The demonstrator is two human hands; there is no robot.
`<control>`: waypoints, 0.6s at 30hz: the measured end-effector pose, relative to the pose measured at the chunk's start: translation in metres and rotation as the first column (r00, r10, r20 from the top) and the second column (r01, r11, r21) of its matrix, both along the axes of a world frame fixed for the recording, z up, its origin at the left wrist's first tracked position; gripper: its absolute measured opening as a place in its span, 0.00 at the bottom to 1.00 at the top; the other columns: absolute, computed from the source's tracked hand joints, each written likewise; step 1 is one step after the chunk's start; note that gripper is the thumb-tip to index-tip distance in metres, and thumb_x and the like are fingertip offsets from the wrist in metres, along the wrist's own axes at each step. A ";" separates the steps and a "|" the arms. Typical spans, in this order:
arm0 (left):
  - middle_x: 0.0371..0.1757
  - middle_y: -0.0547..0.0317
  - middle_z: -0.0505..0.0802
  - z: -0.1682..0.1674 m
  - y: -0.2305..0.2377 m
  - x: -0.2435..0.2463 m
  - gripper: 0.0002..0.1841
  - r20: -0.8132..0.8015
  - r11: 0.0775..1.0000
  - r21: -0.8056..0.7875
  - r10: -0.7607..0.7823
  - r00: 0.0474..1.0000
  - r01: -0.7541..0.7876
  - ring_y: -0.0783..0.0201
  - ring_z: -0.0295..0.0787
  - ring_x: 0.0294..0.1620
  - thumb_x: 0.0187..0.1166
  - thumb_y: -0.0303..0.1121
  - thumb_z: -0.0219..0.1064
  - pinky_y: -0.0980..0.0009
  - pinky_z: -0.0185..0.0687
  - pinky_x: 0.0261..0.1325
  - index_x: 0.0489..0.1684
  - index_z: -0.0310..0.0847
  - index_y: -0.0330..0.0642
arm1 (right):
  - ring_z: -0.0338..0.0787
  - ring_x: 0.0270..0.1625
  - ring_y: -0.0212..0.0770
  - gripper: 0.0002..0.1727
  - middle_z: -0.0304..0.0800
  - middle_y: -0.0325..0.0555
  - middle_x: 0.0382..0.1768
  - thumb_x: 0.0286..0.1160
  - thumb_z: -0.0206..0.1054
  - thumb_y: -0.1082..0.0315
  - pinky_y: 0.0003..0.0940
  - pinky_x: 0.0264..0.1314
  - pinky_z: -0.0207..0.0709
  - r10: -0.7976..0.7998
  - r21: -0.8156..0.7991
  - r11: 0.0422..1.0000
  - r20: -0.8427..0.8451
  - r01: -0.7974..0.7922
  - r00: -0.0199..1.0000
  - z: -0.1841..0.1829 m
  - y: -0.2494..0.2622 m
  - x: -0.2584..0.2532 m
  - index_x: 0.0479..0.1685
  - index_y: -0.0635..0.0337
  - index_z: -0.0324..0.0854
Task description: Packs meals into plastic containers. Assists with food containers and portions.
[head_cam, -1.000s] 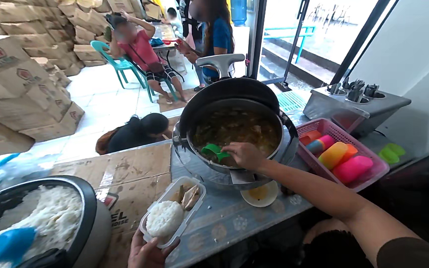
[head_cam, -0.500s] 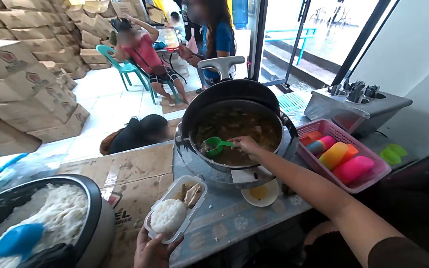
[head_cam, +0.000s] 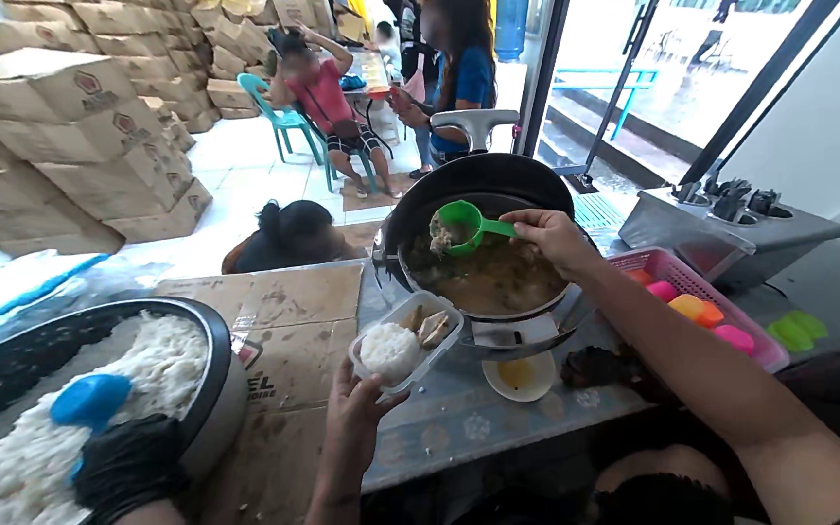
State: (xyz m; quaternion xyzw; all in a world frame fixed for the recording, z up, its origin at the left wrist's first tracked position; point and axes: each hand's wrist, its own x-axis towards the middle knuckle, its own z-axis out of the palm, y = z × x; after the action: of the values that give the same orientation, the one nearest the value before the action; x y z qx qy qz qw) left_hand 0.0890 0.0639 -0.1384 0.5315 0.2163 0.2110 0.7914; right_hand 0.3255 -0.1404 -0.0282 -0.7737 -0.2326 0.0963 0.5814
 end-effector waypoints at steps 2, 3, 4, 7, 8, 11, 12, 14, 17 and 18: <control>0.55 0.54 0.89 0.000 -0.003 0.002 0.31 0.004 1.000 -0.011 -0.018 1.000 0.018 0.60 0.95 0.45 0.77 0.26 0.51 0.62 0.95 0.40 0.84 0.51 0.43 | 0.80 0.33 0.23 0.14 0.89 0.40 0.41 0.90 0.55 0.73 0.20 0.37 0.74 0.036 -0.056 0.998 0.089 -0.031 0.995 0.010 -0.007 -0.012 0.62 0.64 0.84; 0.55 0.54 0.89 0.001 -0.004 0.003 0.30 0.004 1.000 -0.014 -0.024 1.000 0.024 0.60 0.95 0.44 0.78 0.25 0.50 0.62 0.95 0.40 0.84 0.52 0.43 | 0.83 0.36 0.23 0.14 0.91 0.41 0.44 0.90 0.55 0.73 0.21 0.42 0.77 0.058 -0.090 0.995 0.133 -0.046 0.989 0.013 -0.010 -0.019 0.62 0.64 0.85; 0.54 0.54 0.89 0.001 -0.006 0.004 0.30 0.003 1.000 -0.018 -0.024 1.000 0.024 0.60 0.95 0.44 0.78 0.24 0.50 0.62 0.95 0.39 0.84 0.52 0.43 | 0.85 0.39 0.24 0.14 0.91 0.42 0.46 0.89 0.55 0.73 0.23 0.46 0.79 0.085 -0.128 0.990 0.183 -0.062 0.979 0.015 -0.013 -0.025 0.61 0.63 0.85; 0.55 0.54 0.89 -0.001 -0.008 0.005 0.31 0.013 0.999 -0.023 -0.046 0.999 0.046 0.59 0.95 0.45 0.76 0.25 0.51 0.61 0.96 0.40 0.83 0.52 0.43 | 0.90 0.47 0.32 0.14 0.94 0.45 0.51 0.88 0.57 0.73 0.34 0.55 0.82 0.193 -0.279 0.957 0.389 -0.084 0.901 0.011 -0.021 -0.043 0.60 0.59 0.88; 0.55 0.53 0.89 -0.002 -0.009 0.005 0.31 0.015 0.998 -0.022 -0.051 0.999 0.051 0.59 0.95 0.45 0.76 0.25 0.52 0.61 0.96 0.40 0.83 0.53 0.43 | 0.92 0.50 0.37 0.15 0.94 0.47 0.52 0.87 0.58 0.73 0.41 0.58 0.84 0.244 -0.341 0.937 0.474 -0.079 0.846 0.009 -0.023 -0.050 0.60 0.58 0.88; 0.56 0.52 0.89 -0.002 -0.014 0.005 0.31 0.012 0.997 -0.027 -0.071 0.997 0.071 0.57 0.96 0.45 0.76 0.26 0.51 0.60 0.96 0.40 0.83 0.53 0.43 | 0.93 0.38 0.48 0.16 0.92 0.49 0.39 0.74 0.64 0.80 0.48 0.39 0.87 0.376 -0.434 0.901 0.768 -0.011 0.519 -0.004 -0.024 -0.068 0.54 0.57 0.92; 0.56 0.52 0.89 -0.001 -0.015 0.005 0.30 0.012 0.996 -0.030 -0.079 0.997 0.079 0.57 0.96 0.45 0.77 0.26 0.51 0.60 0.96 0.40 0.83 0.53 0.43 | 0.91 0.34 0.48 0.17 0.91 0.49 0.35 0.69 0.66 0.81 0.45 0.33 0.85 0.409 -0.447 0.895 0.828 0.011 0.383 -0.006 -0.025 -0.073 0.52 0.57 0.93; 0.55 0.53 0.89 0.000 -0.018 0.005 0.30 0.005 0.996 -0.026 -0.087 0.996 0.087 0.58 0.96 0.45 0.77 0.26 0.50 0.61 0.95 0.40 0.82 0.54 0.43 | 0.87 0.28 0.48 0.16 0.89 0.49 0.31 0.67 0.65 0.81 0.39 0.25 0.75 0.430 -0.445 0.893 0.888 0.066 0.163 -0.006 -0.025 -0.082 0.49 0.58 0.93; 0.55 0.53 0.89 0.000 -0.022 0.003 0.30 0.014 0.994 -0.033 -0.105 0.994 0.105 0.58 0.96 0.45 0.75 0.26 0.51 0.61 0.96 0.39 0.82 0.53 0.43 | 0.84 0.26 0.46 0.15 0.88 0.47 0.29 0.68 0.64 0.80 0.36 0.22 0.69 0.397 -0.396 0.909 0.918 0.131 0.024 -0.001 -0.027 -0.089 0.48 0.59 0.92; 0.55 0.53 0.89 0.000 -0.024 0.003 0.31 0.017 0.993 -0.039 -0.108 0.994 0.109 0.58 0.95 0.45 0.75 0.26 0.51 0.61 0.96 0.39 0.83 0.53 0.43 | 0.83 0.26 0.46 0.15 0.88 0.47 0.29 0.69 0.64 0.80 0.36 0.23 0.68 0.398 -0.395 0.908 0.917 0.137 0.010 0.000 -0.028 -0.090 0.49 0.59 0.92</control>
State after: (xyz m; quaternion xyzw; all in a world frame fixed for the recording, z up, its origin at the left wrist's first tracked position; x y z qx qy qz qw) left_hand 0.0917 0.0402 -0.1382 0.5250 0.1854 0.1674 0.8136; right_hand 0.2357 -0.1689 -0.0283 -0.6859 -0.6197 -0.3733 0.0783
